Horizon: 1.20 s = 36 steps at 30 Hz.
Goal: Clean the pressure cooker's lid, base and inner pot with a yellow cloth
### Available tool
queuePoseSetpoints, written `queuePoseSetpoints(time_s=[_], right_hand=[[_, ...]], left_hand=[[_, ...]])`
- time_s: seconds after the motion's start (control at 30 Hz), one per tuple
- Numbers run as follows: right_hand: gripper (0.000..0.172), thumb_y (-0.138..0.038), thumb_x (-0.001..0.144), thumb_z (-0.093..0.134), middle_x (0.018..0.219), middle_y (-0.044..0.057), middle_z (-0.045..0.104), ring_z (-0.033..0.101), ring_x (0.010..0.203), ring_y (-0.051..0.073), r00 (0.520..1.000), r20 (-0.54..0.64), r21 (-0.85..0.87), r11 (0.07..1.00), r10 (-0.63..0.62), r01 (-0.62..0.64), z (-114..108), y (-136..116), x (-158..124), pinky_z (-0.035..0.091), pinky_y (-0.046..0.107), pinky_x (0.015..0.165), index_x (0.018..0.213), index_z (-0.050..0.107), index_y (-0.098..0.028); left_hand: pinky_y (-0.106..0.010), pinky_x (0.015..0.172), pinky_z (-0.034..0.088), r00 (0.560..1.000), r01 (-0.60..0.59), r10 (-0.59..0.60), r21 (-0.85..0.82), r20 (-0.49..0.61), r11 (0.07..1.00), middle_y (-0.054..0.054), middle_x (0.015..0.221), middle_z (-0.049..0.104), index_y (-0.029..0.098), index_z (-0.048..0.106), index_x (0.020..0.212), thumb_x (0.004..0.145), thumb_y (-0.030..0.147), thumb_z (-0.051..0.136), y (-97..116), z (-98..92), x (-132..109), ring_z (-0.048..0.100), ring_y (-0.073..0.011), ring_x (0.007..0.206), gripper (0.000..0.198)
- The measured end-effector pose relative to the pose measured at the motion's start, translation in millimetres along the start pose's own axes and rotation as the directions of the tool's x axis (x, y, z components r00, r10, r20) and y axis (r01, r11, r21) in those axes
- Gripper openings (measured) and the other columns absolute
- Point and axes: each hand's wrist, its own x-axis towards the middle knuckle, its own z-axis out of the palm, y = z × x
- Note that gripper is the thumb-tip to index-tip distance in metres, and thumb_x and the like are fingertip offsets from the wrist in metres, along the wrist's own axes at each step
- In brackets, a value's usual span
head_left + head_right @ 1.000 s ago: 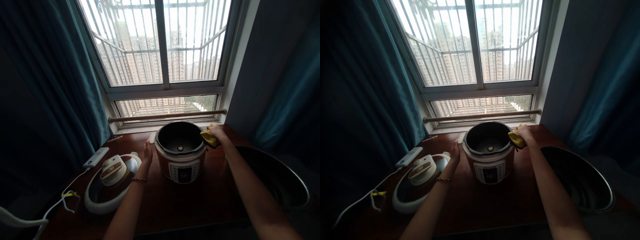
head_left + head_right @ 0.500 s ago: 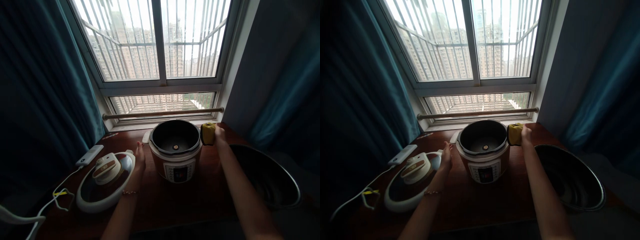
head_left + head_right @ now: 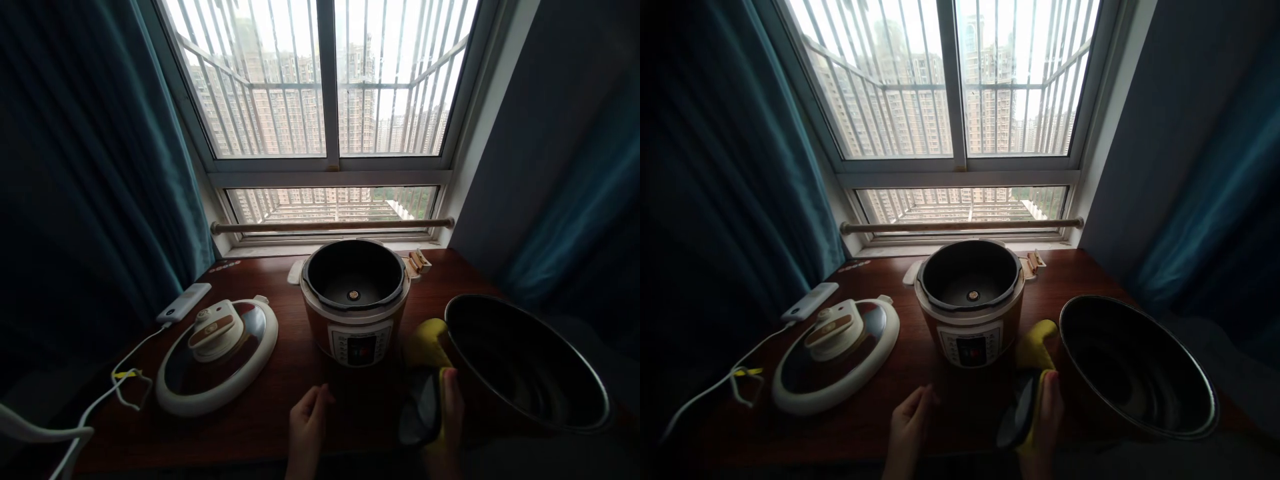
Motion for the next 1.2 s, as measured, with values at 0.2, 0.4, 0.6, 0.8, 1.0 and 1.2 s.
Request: queuePoseSetpoints(time_s=[0.2, 0.4, 0.6, 0.8, 1.0, 1.2], right_hand=[[0.054, -0.052, 0.088, 0.024, 0.128, 0.005, 0.052, 0.04, 0.126, 0.024, 0.985, -0.166, 0.005, 0.999, -0.048, 0.049, 62, -4, 3, 0.037, 0.047, 0.101, 0.135, 0.037, -0.029], [0.056, -0.039, 0.092, 0.024, 0.149, 0.008, 0.019, 0.016, 0.137, 0.02, 0.876, -0.354, -0.066, 0.943, -0.328, 0.327, 110, -5, 29, 0.016, 0.046, 0.111, 0.142, 0.021, -0.015], [0.054, -0.043, 0.092, 0.023, 0.148, 0.003, 0.022, 0.021, 0.135, 0.019, 0.933, -0.358, 0.24, 0.962, -0.037, 0.131, 112, 10, 21, 0.016, 0.045, 0.111, 0.142, 0.022, -0.021], [0.051, -0.039, 0.092, 0.026, 0.146, 0.003, 0.027, 0.021, 0.135, 0.021, 0.944, -0.303, 0.087, 0.982, -0.134, 0.168, 111, -6, -13, 0.014, 0.044, 0.112, 0.14, 0.029, -0.022], [0.049, -0.043, 0.088, 0.035, 0.144, 0.005, 0.032, 0.02, 0.135, 0.028, 0.955, -0.125, -0.044, 0.963, -0.271, 0.267, 101, 18, -30, 0.015, 0.049, 0.11, 0.13, 0.047, -0.022], [0.053, -0.054, 0.075, 0.052, 0.112, 0.009, 0.064, 0.052, 0.113, 0.029, 0.946, -0.033, 0.35, 0.89, 0.323, -0.292, 54, 24, -37, 0.038, 0.046, 0.098, 0.11, 0.063, -0.016]], left_hand=[[-0.024, 0.039, 0.013, 0.998, 0.045, -0.044, 0.027, -0.045, 0.999, 0.005, 0.037, 0.024, 0.022, 0.046, 0.041, 0.057, 0.079, 0.048, -30, -43.6, -6, 0.02, -0.0085, 0.035, 0.059], [-0.023, 0.037, 0.021, 0.991, 0.071, -0.061, 0.086, -0.115, 0.994, 0.004, 0.031, 0.03, 0.02, 0.054, 0.046, 0.053, 0.08, 0.051, -35, -72.8, -24, 0.026, -0.0092, 0.032, 0.061], [-0.02, 0.033, 0.021, 0.986, 0.116, -0.106, 0.066, -0.128, 0.991, 0.005, 0.03, 0.031, 0.017, 0.053, 0.048, 0.05, 0.082, 0.051, -32, -70.9, -38, 0.027, -0.0079, 0.031, 0.065], [-0.019, 0.035, 0.018, 0.997, 0.074, -0.074, 0.025, 0.016, 0.997, 0.004, 0.041, 0.044, 0.015, 0.059, 0.066, 0.062, 0.073, 0.053, -38, -53.4, -39, 0.031, -0.0066, 0.033, 0.058], [-0.02, 0.039, 0.028, 0.99, -0.012, 0.012, -0.003, 0.143, 1.0, 0.001, 0.059, 0.056, 0.016, 0.058, 0.096, 0.072, 0.059, 0.056, -48, -39.5, -34, 0.04, -0.0075, 0.039, 0.049], [-0.024, 0.048, 0.04, 0.973, -0.033, 0.028, 0.015, 0.228, 0.999, -0.003, 0.068, 0.061, 0.016, 0.059, 0.099, 0.074, 0.05, 0.059, -39, -49.0, -33, 0.05, -0.0129, 0.054, 0.042]])
